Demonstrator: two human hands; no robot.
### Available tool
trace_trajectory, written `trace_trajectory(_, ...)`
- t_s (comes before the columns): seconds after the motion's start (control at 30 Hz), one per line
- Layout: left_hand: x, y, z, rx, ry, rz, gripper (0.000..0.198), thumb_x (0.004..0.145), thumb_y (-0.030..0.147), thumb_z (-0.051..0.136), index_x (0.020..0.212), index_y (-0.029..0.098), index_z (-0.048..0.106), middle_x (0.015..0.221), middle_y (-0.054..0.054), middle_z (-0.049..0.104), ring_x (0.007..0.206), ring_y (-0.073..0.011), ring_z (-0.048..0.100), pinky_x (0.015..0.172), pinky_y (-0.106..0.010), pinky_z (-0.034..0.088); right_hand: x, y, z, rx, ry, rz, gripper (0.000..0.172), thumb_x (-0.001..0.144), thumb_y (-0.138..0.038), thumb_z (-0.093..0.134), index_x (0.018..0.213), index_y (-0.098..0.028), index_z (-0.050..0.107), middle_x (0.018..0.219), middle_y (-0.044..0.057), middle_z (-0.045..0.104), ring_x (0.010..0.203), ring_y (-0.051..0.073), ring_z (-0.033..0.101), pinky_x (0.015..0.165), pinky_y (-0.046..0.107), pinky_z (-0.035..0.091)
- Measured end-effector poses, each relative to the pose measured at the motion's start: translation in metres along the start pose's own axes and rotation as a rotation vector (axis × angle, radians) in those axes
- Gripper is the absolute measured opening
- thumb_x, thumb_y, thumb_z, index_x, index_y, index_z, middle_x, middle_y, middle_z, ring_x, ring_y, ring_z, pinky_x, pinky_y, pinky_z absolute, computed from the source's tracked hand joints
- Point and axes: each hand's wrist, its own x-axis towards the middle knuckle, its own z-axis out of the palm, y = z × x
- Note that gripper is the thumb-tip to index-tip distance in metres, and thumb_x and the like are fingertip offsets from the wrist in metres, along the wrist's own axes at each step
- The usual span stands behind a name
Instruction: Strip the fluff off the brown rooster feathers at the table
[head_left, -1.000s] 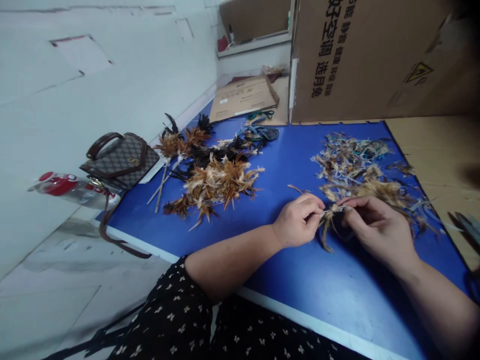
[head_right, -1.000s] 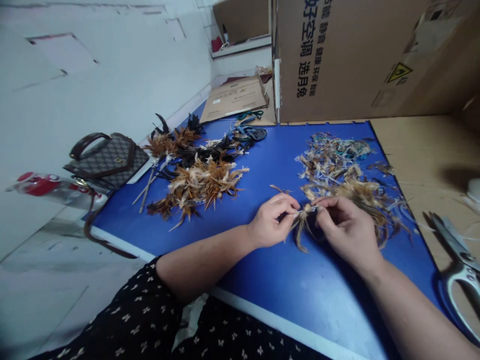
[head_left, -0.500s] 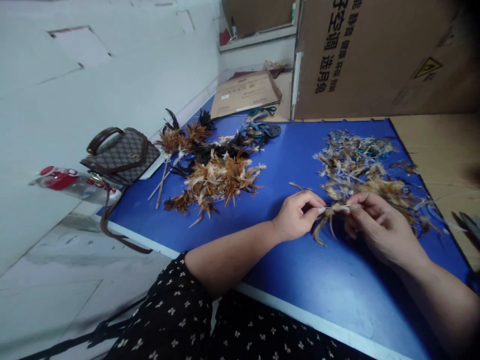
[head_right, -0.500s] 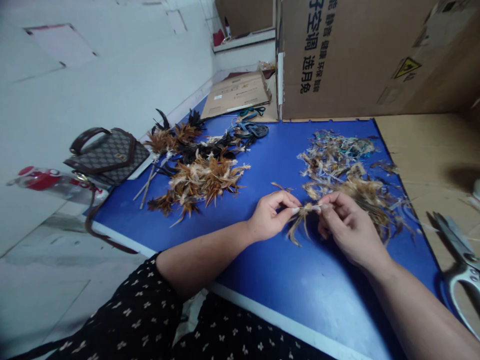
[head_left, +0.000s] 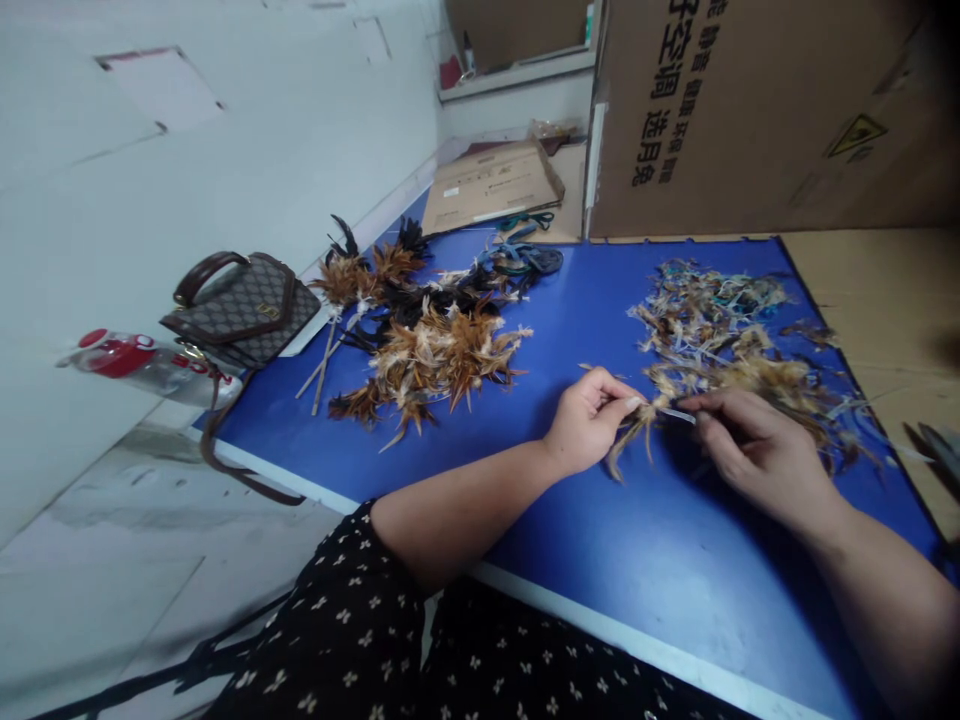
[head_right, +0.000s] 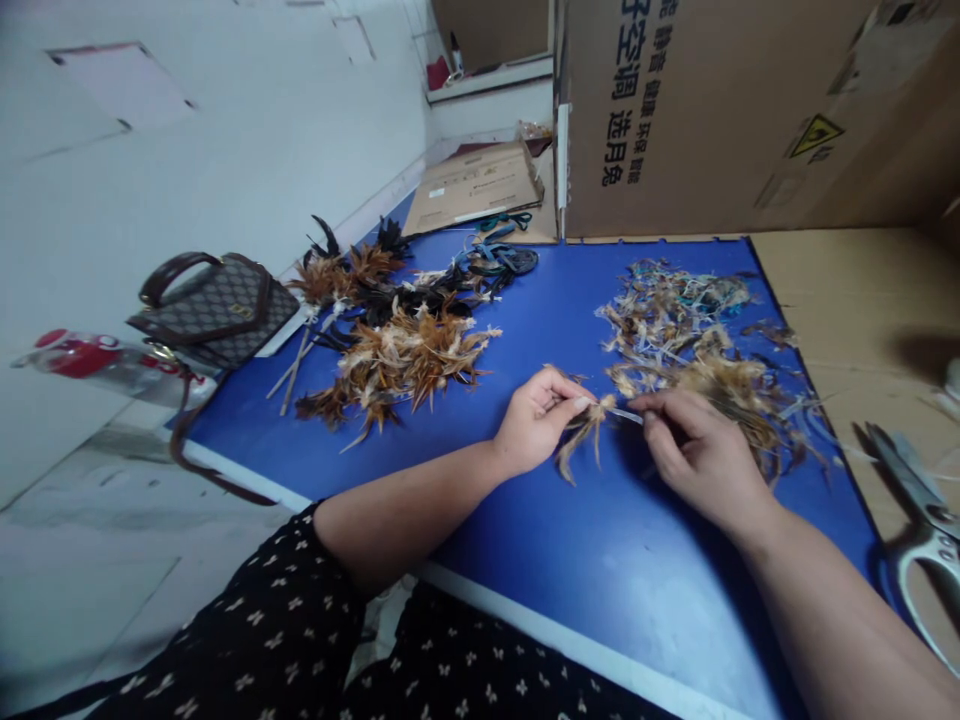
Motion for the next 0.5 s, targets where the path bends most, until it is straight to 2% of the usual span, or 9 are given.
trace_trajectory(0.07,0.000,-0.002,-0.001,0.040,-0.006,0.036,0.034,0.099,0.046,0.086,0.094,0.018,0.068,0.099,-0.007,0.080,0.095,-0.0158,0.076,0.097,-0.035,0.061,0.001,0.002,-0.002,0.003,0.048,-0.015,0.022,0.106,-0.039,0.067,0.117,-0.026,0.082,0.116,0.010,0.080,0.105,0.026,0.077,0.096,0.041,0.063)
trace_trajectory(0.13,-0.001,-0.004,-0.001,0.067,-0.024,0.063,0.032,0.099,0.046,0.085,0.095,0.017,0.070,0.097,-0.006,0.079,0.093,-0.0155,0.075,0.095,-0.034,0.060,0.000,-0.001,-0.003,0.067,-0.006,0.031,0.029,0.107,-0.043,0.068,0.129,-0.029,0.081,0.131,0.011,0.079,0.096,0.023,0.078,0.084,0.037,0.065)
trace_trajectory(0.2,-0.003,-0.004,0.000,0.077,-0.052,0.062,0.032,0.099,0.046,0.085,0.097,0.017,0.072,0.096,-0.006,0.079,0.090,-0.0149,0.074,0.092,-0.033,0.059,0.000,-0.009,-0.003,0.138,-0.082,0.078,0.037,0.106,-0.048,0.072,0.138,-0.031,0.080,0.132,0.010,0.080,0.080,0.018,0.076,0.072,0.033,0.063)
trace_trajectory(0.27,-0.003,-0.004,0.001,0.064,-0.084,0.035,0.033,0.098,0.046,0.086,0.098,0.017,0.072,0.096,-0.006,0.078,0.089,-0.0148,0.073,0.092,-0.033,0.060,0.001,-0.017,-0.001,0.171,-0.128,0.089,0.036,0.105,-0.053,0.075,0.128,-0.028,0.084,0.117,0.010,0.084,0.076,0.018,0.075,0.071,0.032,0.063)
trace_trajectory(0.33,-0.003,-0.003,0.001,0.044,-0.083,-0.002,0.033,0.098,0.046,0.086,0.104,0.017,0.071,0.101,-0.007,0.079,0.092,-0.0157,0.074,0.094,-0.034,0.061,0.001,-0.023,0.001,0.179,-0.129,0.106,0.037,0.103,-0.059,0.076,0.106,-0.024,0.087,0.097,0.009,0.083,0.075,0.020,0.074,0.071,0.031,0.062)
trace_trajectory(0.4,-0.001,-0.001,0.000,0.068,0.005,0.007,0.032,0.099,0.043,0.085,0.113,0.018,0.069,0.108,-0.009,0.079,0.097,-0.0168,0.075,0.097,-0.035,0.061,0.001,-0.023,0.002,0.177,-0.111,0.185,0.045,0.101,-0.065,0.076,0.094,-0.022,0.084,0.081,0.007,0.079,0.067,0.019,0.069,0.064,0.030,0.058)
trace_trajectory(0.5,0.001,0.007,-0.003,0.263,0.180,0.175,0.024,0.103,0.037,0.079,0.116,0.019,0.072,0.112,-0.009,0.077,0.100,-0.0179,0.073,0.096,-0.036,0.061,-0.001,-0.021,0.001,0.172,-0.040,0.305,0.053,0.098,-0.073,0.076,0.090,-0.021,0.079,0.069,0.004,0.072,0.056,0.016,0.061,0.053,0.027,0.051)
